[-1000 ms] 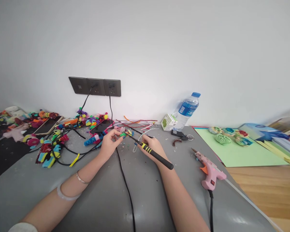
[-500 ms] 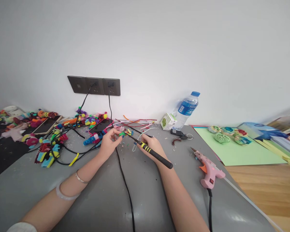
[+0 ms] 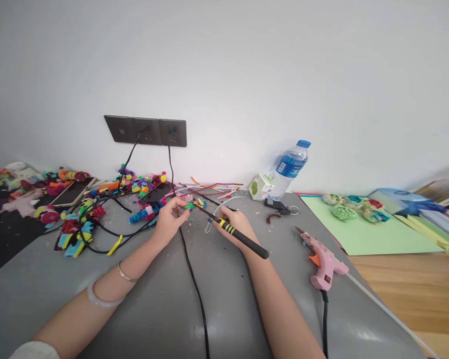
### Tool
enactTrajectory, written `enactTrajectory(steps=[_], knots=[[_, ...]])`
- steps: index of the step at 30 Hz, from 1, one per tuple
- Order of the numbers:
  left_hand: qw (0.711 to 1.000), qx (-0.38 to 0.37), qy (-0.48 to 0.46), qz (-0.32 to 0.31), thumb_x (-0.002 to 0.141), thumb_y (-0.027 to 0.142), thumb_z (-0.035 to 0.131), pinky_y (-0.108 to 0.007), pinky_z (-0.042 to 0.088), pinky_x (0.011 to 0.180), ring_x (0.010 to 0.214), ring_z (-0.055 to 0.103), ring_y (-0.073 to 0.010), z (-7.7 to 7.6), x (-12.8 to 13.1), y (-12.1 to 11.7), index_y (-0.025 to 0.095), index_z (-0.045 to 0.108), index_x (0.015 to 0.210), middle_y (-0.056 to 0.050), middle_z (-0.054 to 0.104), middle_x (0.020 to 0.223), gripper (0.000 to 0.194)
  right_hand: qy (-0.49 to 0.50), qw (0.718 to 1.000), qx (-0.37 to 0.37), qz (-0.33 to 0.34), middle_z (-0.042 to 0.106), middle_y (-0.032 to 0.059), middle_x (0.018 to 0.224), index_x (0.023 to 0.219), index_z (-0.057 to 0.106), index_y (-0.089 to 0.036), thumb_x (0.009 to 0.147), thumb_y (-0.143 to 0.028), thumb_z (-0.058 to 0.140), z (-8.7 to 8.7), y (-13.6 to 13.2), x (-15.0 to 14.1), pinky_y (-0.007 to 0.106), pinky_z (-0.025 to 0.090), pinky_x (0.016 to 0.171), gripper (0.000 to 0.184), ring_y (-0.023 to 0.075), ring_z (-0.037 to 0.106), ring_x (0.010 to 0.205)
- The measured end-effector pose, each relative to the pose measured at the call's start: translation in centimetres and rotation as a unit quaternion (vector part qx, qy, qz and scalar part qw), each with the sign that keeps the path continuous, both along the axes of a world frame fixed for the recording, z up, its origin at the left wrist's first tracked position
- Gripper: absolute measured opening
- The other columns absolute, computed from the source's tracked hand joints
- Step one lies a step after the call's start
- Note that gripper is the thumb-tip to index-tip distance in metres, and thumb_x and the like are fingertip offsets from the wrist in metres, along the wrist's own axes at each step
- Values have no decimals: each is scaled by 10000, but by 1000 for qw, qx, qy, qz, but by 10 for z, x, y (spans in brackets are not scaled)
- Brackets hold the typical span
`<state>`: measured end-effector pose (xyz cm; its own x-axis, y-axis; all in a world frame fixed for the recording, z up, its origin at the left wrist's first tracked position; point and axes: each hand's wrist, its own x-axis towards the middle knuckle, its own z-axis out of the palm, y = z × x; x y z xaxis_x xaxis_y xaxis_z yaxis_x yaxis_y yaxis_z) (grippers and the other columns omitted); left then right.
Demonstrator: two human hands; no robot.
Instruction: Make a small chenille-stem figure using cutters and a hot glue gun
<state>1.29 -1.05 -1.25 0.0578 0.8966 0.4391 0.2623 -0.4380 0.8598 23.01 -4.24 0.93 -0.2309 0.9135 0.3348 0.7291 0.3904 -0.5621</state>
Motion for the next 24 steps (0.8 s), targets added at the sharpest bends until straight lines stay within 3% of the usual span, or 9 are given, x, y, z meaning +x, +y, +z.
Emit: enactTrajectory(steps=[24], knots=[[1000,2,-17,-7,751,187,635,-246,429,598,708,594,-147,0,0,1,184,626,826,-33,679,841,76,13,1000,-13,8,411,-60,535,659,357,-240,781,-332,538,-5,3,4,235,294,528,237,122,383,482]])
